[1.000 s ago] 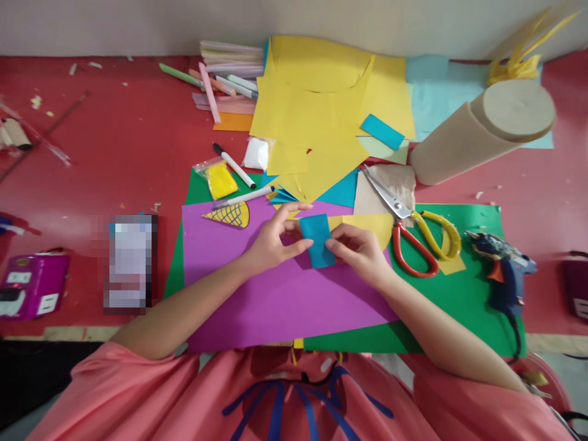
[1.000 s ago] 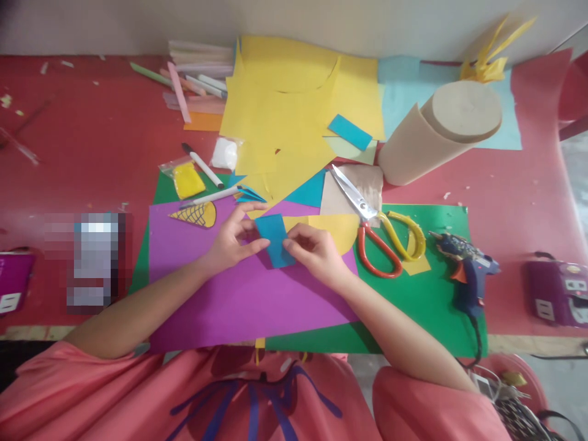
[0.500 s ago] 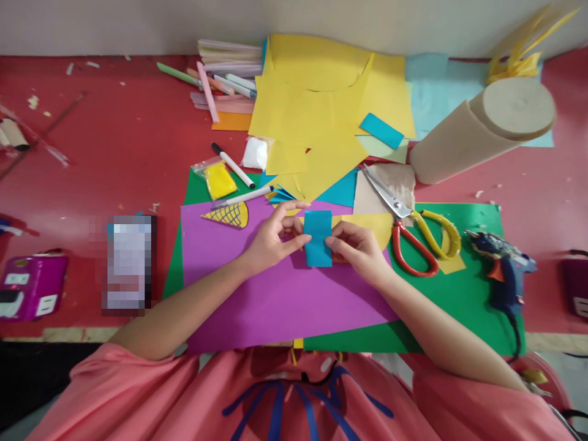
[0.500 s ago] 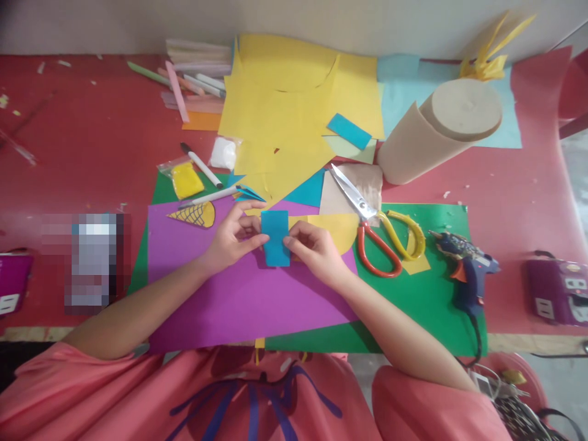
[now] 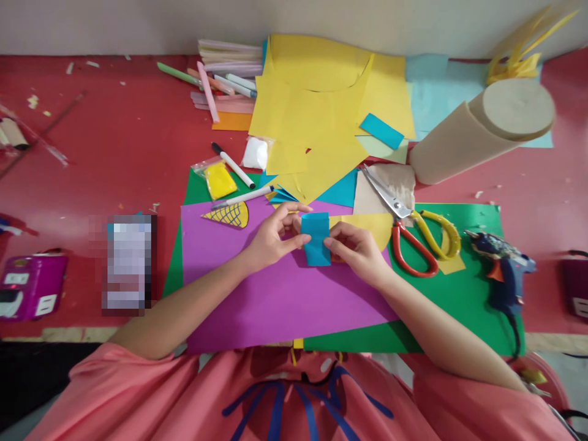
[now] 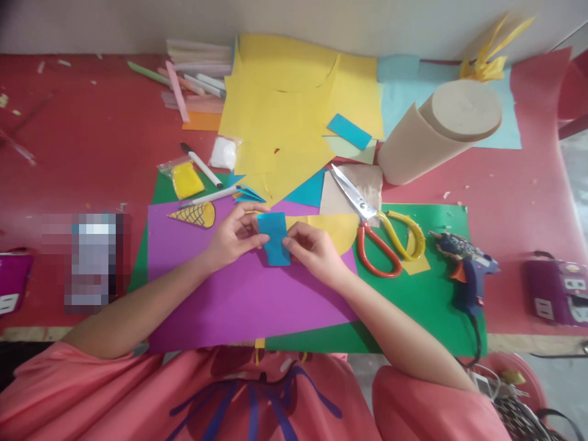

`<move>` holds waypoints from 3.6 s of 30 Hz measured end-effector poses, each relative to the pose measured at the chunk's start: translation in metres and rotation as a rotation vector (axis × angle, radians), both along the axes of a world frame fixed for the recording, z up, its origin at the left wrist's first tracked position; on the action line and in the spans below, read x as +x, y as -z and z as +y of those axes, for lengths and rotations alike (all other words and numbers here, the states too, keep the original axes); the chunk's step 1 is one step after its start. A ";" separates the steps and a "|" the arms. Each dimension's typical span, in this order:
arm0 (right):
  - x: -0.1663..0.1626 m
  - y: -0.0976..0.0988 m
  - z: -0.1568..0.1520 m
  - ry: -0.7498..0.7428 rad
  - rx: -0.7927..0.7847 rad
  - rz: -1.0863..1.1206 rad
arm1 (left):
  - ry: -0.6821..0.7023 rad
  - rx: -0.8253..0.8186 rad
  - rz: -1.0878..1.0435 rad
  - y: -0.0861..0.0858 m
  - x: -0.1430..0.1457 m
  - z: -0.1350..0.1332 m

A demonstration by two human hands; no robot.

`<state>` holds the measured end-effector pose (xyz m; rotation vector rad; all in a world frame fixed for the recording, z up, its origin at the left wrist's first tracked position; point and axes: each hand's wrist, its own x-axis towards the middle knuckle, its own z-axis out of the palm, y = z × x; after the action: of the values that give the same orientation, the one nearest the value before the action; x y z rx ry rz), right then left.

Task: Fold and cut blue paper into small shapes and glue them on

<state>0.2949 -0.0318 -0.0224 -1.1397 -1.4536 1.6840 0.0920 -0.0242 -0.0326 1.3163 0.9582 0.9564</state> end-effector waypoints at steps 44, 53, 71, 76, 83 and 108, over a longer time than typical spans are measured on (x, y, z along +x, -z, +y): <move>-0.001 -0.010 0.000 0.070 -0.154 0.073 | 0.050 0.093 0.299 -0.008 -0.001 -0.003; -0.001 -0.009 0.000 0.115 -0.166 0.081 | 0.086 0.127 0.364 -0.006 -0.002 -0.003; 0.001 -0.004 0.001 0.201 -0.160 0.124 | 0.106 0.157 0.365 0.000 -0.004 -0.005; 0.000 -0.003 0.001 0.223 -0.145 0.133 | 0.102 0.194 0.431 0.000 -0.004 -0.004; -0.001 -0.004 0.000 0.232 -0.137 0.153 | 0.074 0.278 0.481 0.000 -0.003 -0.004; 0.000 -0.002 0.002 0.131 -0.104 0.101 | 0.107 0.227 0.442 -0.005 -0.001 -0.004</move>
<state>0.2950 -0.0298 -0.0209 -1.1617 -1.2164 1.7160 0.0906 -0.0285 -0.0271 1.8011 1.1202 0.7180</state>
